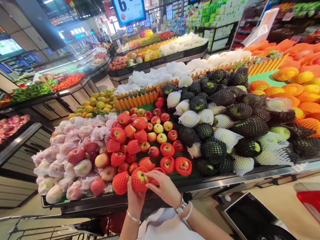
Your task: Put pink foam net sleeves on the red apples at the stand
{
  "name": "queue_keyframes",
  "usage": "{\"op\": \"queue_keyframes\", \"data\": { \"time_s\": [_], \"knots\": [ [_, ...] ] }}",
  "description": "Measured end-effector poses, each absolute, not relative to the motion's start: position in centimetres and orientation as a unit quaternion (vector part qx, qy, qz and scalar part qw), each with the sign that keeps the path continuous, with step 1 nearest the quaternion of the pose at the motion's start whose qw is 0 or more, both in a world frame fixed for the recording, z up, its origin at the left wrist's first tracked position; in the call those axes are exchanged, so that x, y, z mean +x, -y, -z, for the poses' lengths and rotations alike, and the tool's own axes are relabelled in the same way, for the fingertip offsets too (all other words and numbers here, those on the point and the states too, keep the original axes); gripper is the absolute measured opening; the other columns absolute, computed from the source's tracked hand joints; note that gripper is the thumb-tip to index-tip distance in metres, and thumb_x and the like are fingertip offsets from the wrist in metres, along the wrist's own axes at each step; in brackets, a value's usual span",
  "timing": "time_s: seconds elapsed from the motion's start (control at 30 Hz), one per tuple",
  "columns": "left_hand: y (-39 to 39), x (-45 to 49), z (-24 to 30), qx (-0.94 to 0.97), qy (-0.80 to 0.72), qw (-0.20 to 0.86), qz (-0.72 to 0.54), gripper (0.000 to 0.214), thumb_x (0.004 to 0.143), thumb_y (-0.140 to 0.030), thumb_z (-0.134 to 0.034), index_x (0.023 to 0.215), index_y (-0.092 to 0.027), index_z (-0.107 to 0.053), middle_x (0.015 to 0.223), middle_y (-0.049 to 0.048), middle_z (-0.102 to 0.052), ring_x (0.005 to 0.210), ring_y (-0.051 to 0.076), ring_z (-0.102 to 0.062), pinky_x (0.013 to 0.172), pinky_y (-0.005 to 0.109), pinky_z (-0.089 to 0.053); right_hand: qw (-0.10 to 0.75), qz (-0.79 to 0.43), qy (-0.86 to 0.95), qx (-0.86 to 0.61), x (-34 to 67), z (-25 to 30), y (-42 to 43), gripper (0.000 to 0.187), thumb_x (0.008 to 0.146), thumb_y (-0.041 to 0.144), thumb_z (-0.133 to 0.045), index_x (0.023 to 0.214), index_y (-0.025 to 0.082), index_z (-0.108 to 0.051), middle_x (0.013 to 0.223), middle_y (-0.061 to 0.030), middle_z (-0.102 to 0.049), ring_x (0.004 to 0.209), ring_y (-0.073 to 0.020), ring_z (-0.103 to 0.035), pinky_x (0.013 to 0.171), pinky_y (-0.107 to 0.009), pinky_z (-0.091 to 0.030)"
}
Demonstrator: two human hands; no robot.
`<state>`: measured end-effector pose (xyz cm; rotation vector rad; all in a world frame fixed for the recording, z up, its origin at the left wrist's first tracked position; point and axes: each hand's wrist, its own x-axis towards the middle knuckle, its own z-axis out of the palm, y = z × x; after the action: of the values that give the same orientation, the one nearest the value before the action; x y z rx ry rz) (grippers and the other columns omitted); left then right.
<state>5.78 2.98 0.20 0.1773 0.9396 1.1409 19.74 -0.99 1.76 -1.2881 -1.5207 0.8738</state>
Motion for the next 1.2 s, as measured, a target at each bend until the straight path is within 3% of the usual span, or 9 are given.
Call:
{"op": "queue_keyframes", "data": {
  "time_s": [0.13,0.2,0.33,0.47,0.63,0.8,0.97,1.07,1.2],
  "knots": [
    [-3.2,5.4,-1.0,0.032,-0.414,0.735,-0.535,0.035,0.095,-0.035,-0.042,0.098,-0.011,-0.067,0.093,0.0109,-0.072,0.081,0.02,-0.069,0.07,0.029,-0.056,0.402,-0.275,0.678,-0.55,19.6,-1.7,0.9,0.049,0.068,0.021,-0.081,0.113,0.018,-0.063,0.107,-0.008,-0.066,0.105,-0.0255,-0.054,0.096,-0.044,-0.044],
    [-3.2,5.0,-0.7,0.03,-0.429,0.729,-0.533,0.032,0.094,-0.033,-0.044,0.098,-0.012,-0.067,0.093,0.0098,-0.072,0.081,0.019,-0.069,0.07,0.028,-0.056,0.383,-0.269,0.696,-0.544,19.7,-1.3,0.6,0.04,0.065,0.018,-0.083,0.101,0.018,-0.065,0.097,-0.0054,-0.067,0.1,-0.0236,-0.054,0.093,-0.041,-0.045],
    [-3.0,4.0,1.2,0.066,-0.445,0.741,-0.498,0.025,0.088,-0.033,-0.055,0.099,-0.014,-0.066,0.098,0.0093,-0.071,0.086,0.019,-0.069,0.075,0.028,-0.056,0.364,-0.253,0.739,-0.507,20.4,-1.4,0.2,0.014,0.073,0.018,-0.077,0.082,0.018,-0.065,0.089,-0.0039,-0.065,0.098,-0.0217,-0.051,0.091,-0.039,-0.044],
    [-2.6,3.2,2.8,0.129,-0.403,0.773,-0.473,0.033,0.078,-0.04,-0.069,0.101,-0.017,-0.067,0.104,0.0079,-0.071,0.096,0.021,-0.067,0.081,0.03,-0.055,0.383,-0.252,0.768,-0.448,21.0,-2.1,0.1,0.003,0.086,0.023,-0.064,0.088,0.021,-0.064,0.097,-0.005,-0.067,0.101,-0.0222,-0.05,0.094,-0.041,-0.042],
    [-2.1,3.1,2.2,0.116,-0.383,0.792,-0.461,0.042,0.07,-0.045,-0.076,0.1,-0.016,-0.07,0.104,0.0087,-0.071,0.096,0.024,-0.067,0.074,0.031,-0.057,0.377,-0.244,0.783,-0.431,21.0,-2.3,0.1,0.01,0.092,0.025,-0.054,0.091,0.019,-0.063,0.091,-0.0076,-0.067,0.101,-0.024,-0.051,0.091,-0.043,-0.042],
    [-2.0,3.0,1.7,0.115,-0.407,0.772,-0.474,0.041,0.074,-0.05,-0.071,0.097,-0.017,-0.071,0.103,0.0082,-0.072,0.092,0.022,-0.068,0.073,0.028,-0.057,0.348,-0.221,0.796,-0.443,21.4,-2.2,-0.3,0.027,0.082,0.034,-0.069,0.103,0.019,-0.062,0.099,-0.0086,-0.065,0.101,-0.0256,-0.05,0.093,-0.046,-0.041],
    [-2.4,2.6,2.1,0.126,-0.399,0.775,-0.474,0.045,0.075,-0.056,-0.067,0.098,-0.017,-0.07,0.103,0.0088,-0.071,0.095,0.023,-0.068,0.081,0.034,-0.057,0.334,-0.195,0.791,-0.474,22.2,-2.4,-0.6,0.013,0.079,0.02,-0.071,0.089,0.021,-0.062,0.105,-0.008,-0.061,0.106,-0.0265,-0.047,0.094,-0.047,-0.041],
    [-2.3,2.8,2.2,0.149,-0.373,0.79,-0.463,0.053,0.069,-0.059,-0.072,0.102,-0.018,-0.069,0.108,0.0094,-0.07,0.103,0.027,-0.065,0.086,0.039,-0.055,0.377,-0.238,0.776,-0.447,22.1,-2.6,-0.4,0.008,0.087,0.019,-0.061,0.095,0.021,-0.061,0.107,-0.0094,-0.059,0.104,-0.0237,-0.051,0.091,-0.043,-0.045],
    [-2.1,3.2,2.2,0.153,-0.365,0.793,-0.463,0.057,0.063,-0.057,-0.079,0.105,-0.02,-0.069,0.111,0.0079,-0.069,0.104,0.026,-0.065,0.084,0.035,-0.056,0.489,-0.327,0.718,-0.371,21.2,-2.2,0.0,0.023,0.091,0.024,-0.056,0.115,0.025,-0.057,0.119,-0.0097,-0.054,0.114,-0.02,-0.052,0.098,-0.038,-0.044]
  ]
}}
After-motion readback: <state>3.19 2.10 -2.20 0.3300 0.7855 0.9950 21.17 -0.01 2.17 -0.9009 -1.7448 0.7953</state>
